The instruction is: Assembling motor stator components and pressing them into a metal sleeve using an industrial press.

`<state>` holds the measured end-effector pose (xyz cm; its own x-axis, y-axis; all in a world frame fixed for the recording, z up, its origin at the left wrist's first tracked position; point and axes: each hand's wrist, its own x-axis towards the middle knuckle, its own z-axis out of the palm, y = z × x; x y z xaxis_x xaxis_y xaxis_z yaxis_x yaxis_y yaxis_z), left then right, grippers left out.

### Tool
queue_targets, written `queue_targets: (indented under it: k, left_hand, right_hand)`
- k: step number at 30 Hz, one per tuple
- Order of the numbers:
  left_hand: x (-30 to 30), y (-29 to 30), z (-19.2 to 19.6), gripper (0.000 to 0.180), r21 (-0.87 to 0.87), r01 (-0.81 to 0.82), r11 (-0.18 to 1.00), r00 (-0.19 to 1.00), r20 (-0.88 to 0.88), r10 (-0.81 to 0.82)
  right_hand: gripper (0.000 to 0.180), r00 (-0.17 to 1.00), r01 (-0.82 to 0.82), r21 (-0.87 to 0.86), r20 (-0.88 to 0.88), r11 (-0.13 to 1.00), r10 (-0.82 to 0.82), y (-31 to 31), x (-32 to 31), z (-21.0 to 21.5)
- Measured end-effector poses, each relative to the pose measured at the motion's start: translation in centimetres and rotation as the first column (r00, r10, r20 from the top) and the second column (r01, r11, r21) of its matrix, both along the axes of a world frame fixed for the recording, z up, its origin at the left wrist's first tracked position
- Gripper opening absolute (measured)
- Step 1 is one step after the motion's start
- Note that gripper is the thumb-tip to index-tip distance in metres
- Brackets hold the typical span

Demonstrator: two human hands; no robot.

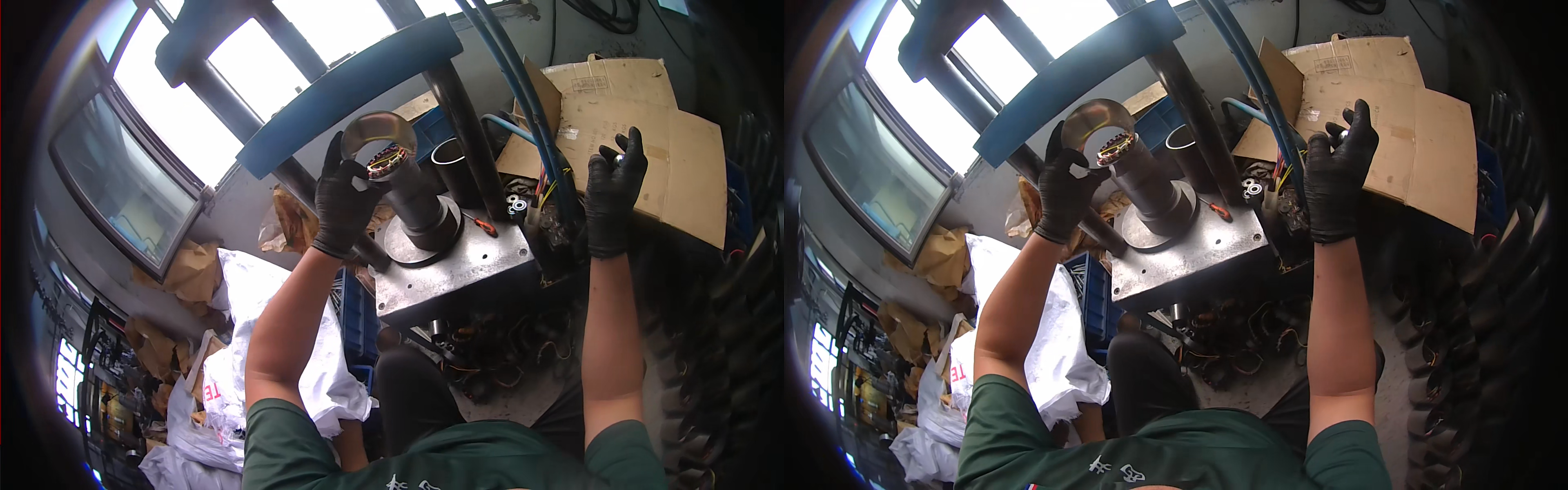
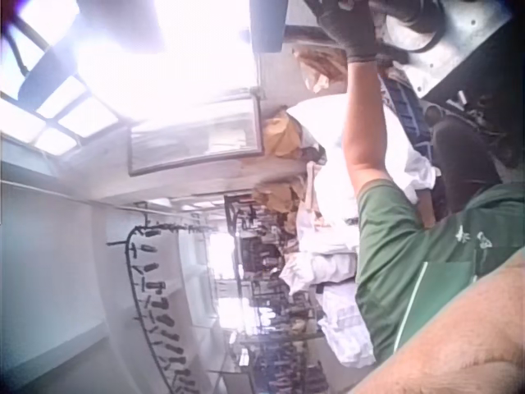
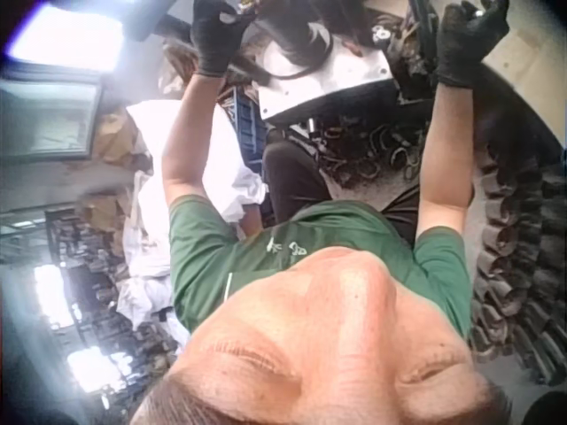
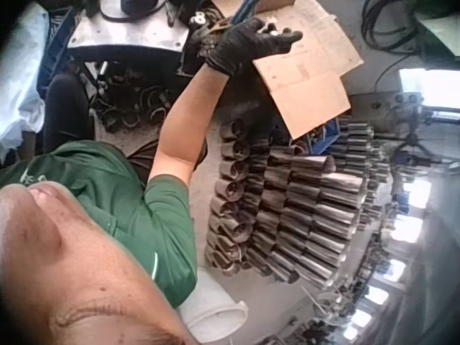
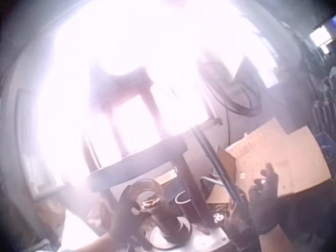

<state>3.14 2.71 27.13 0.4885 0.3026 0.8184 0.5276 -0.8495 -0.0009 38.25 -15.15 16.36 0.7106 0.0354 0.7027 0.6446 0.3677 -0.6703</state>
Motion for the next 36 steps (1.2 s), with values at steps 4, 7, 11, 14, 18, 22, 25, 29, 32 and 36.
queue_targets:
  k: [4,7,11,14,18,22,25,29,32,36]
  left_hand:
    - [-1.1,1.4,0.7,0.045,-0.104,0.01,0.994,0.993,0.12,0.002]
    - [-1.6,3.1,1.3,0.053,-0.338,0.23,0.913,0.951,0.278,-0.137]
    - [0.6,4.3,3.0,0.045,-0.379,0.672,0.636,0.705,0.591,-0.392]
    - [-4.1,11.4,4.2,0.033,-0.556,0.352,0.753,0.86,0.509,-0.026]
    - [-2.4,12.6,6.0,0.017,-0.708,0.284,0.646,0.852,0.496,0.17]
    - [-0.9,12.9,6.9,0.025,-0.723,0.239,0.648,0.919,0.384,0.089]
    - [-0.2,12.9,7.0,0.02,-0.706,0.259,0.659,0.921,0.385,0.051]
    - [0.5,12.7,6.9,0.021,-0.696,0.237,0.678,0.927,0.37,0.056]
    - [0.0,13.6,6.7,0.026,-0.521,0.137,0.843,0.976,0.218,-0.024]
    - [-1.6,16.1,5.7,0.026,-0.35,0.091,0.932,0.996,0.042,-0.081]
  right_hand:
    - [0.068,1.0,0.015,0.005,0.014,1.0,-0.015,-0.1,0.0,-0.1]
    - [0.055,0.996,0.087,0.016,0.022,0.996,-0.087,0.1,0.0,-0.1]
    - [0.024,0.985,0.171,0.017,-0.001,0.985,-0.171,-0.6,1.3,-0.5]
    - [0.014,0.989,0.148,-0.042,0.001,0.988,-0.148,-1.8,1.9,0.3]
    - [0.015,0.991,0.129,-0.148,0.042,0.981,-0.124,-3.6,2.6,1.2]
    - [0.016,0.996,0.088,-0.155,0.022,0.984,-0.085,-4.1,2.6,1.2]
    - [0.017,1.0,0.03,-0.205,0.011,0.978,-0.029,-4.4,2.4,1.6]
    - [0.017,0.999,-0.027,-0.218,-0.024,0.976,0.022,-4.4,3.0,1.4]
    - [0.018,0.999,-0.035,-0.207,-0.037,0.978,0.028,-4.0,3.3,1.2]
    - [0.018,0.998,-0.049,-0.198,-0.039,0.979,0.042,-3.7,3.5,1.0]
